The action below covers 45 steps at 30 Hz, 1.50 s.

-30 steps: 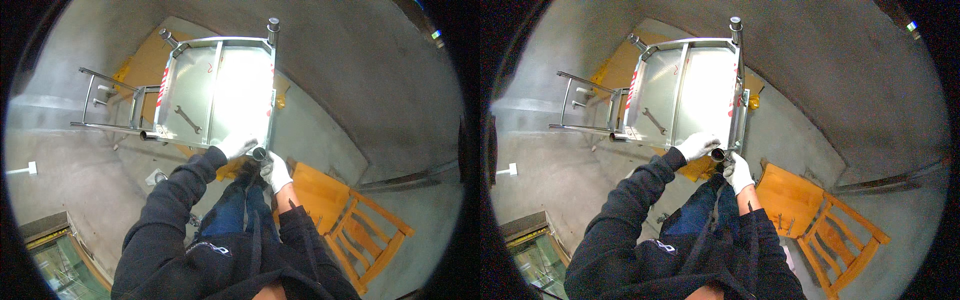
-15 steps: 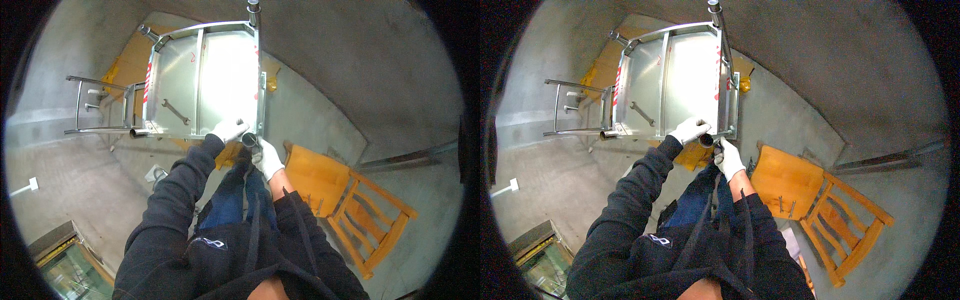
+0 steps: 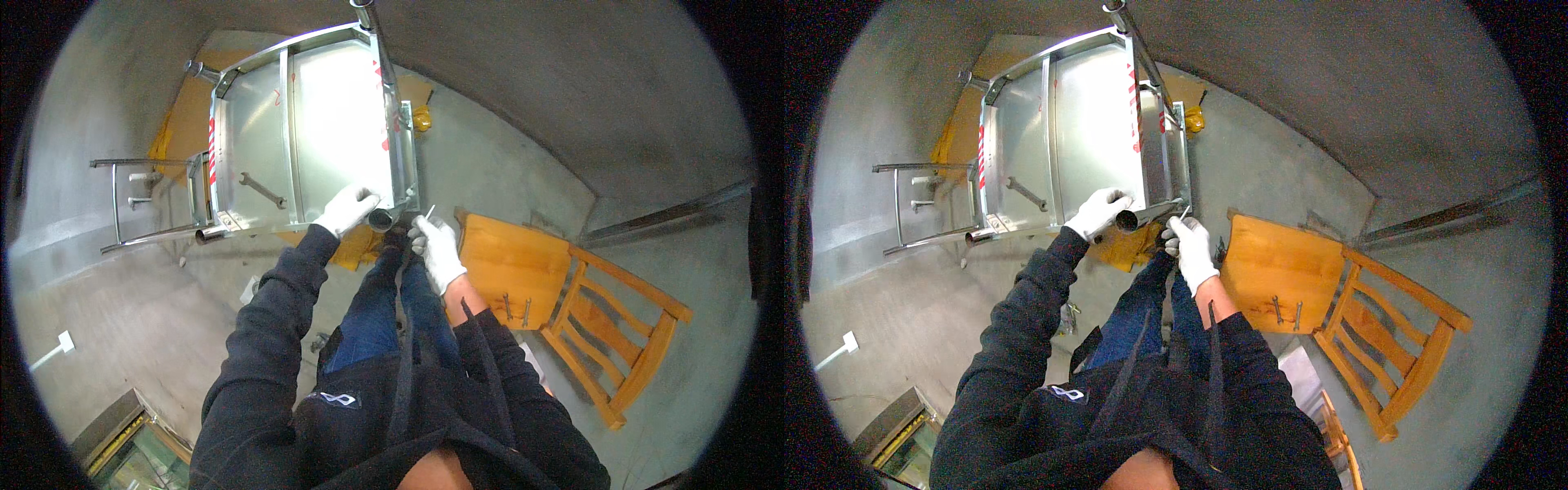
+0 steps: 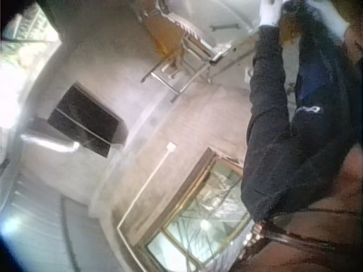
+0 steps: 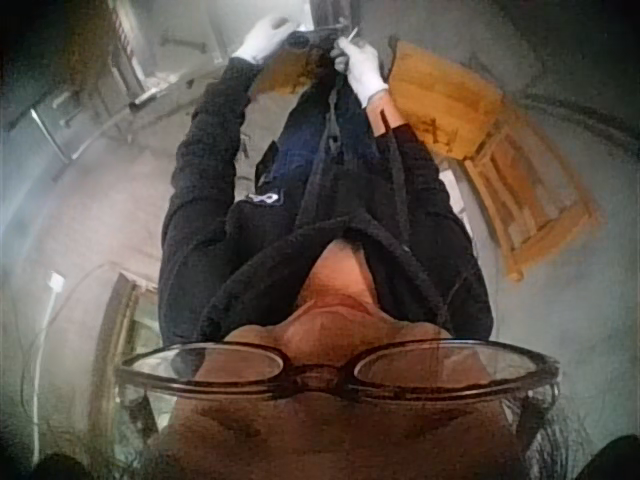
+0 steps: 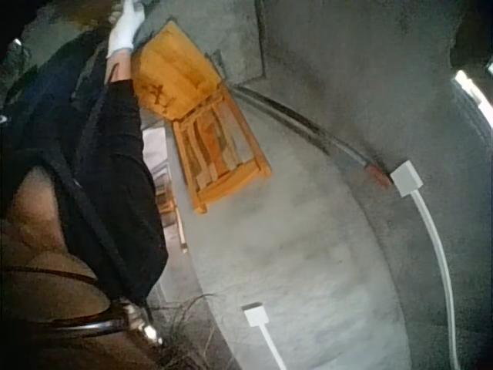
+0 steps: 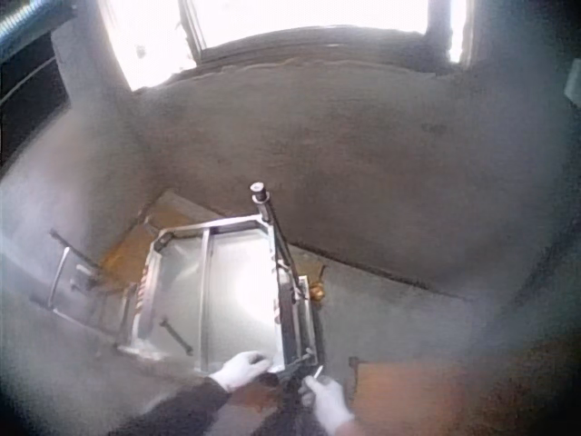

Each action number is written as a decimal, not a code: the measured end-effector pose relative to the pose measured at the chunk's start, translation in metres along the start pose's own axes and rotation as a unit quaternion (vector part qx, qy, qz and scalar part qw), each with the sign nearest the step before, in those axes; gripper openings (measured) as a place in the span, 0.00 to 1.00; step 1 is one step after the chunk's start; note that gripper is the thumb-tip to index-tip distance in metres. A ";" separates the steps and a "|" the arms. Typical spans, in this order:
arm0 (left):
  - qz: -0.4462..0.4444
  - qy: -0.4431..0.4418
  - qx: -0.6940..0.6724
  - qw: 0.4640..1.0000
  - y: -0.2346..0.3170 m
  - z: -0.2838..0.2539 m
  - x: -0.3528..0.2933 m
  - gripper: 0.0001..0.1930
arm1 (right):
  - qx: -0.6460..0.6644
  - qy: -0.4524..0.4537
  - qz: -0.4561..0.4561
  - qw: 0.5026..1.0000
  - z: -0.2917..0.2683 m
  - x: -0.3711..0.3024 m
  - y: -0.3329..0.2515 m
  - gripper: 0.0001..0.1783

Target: The person assembles a metal frame by inserting bolts and tightening them with a wrench. They work on multiple joints of the frame, securing the structure.

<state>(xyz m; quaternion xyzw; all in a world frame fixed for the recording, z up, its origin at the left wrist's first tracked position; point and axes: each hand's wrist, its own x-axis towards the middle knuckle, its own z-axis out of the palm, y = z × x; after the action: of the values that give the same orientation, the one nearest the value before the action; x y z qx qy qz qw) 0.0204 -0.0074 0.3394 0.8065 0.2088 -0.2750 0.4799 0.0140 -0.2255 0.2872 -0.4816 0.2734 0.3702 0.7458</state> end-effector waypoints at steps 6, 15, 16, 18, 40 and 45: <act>0.091 0.082 -0.118 0.985 -0.005 0.009 -0.017 0.19 | 0.011 0.015 0.005 1.000 -0.018 -0.006 0.003 0.08; 0.250 0.191 0.106 0.943 0.040 0.044 -0.069 0.21 | -0.060 0.053 -0.038 0.996 -0.051 0.005 -0.013 0.06; 0.258 0.190 0.112 0.941 0.039 0.045 -0.067 0.20 | -0.073 0.029 -0.028 0.997 -0.053 0.008 -0.019 0.07; 0.250 0.177 0.125 0.944 0.039 0.037 -0.068 0.21 | -0.072 0.019 -0.040 0.996 -0.040 0.011 -0.028 0.07; 0.094 0.310 -0.069 0.943 0.131 -0.074 0.090 0.23 | -0.279 -0.049 -0.137 0.949 0.044 0.102 -0.266 0.13; 0.002 0.440 -0.035 0.897 0.151 -0.097 0.201 0.27 | -0.345 -0.118 -0.141 0.920 0.022 0.187 -0.307 0.12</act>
<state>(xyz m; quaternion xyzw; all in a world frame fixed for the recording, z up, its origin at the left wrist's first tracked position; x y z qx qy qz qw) 0.2877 0.0252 0.3470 0.8284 0.4063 0.1167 0.3675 0.3733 -0.2313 0.3109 -0.6951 -0.0324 0.3866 0.6052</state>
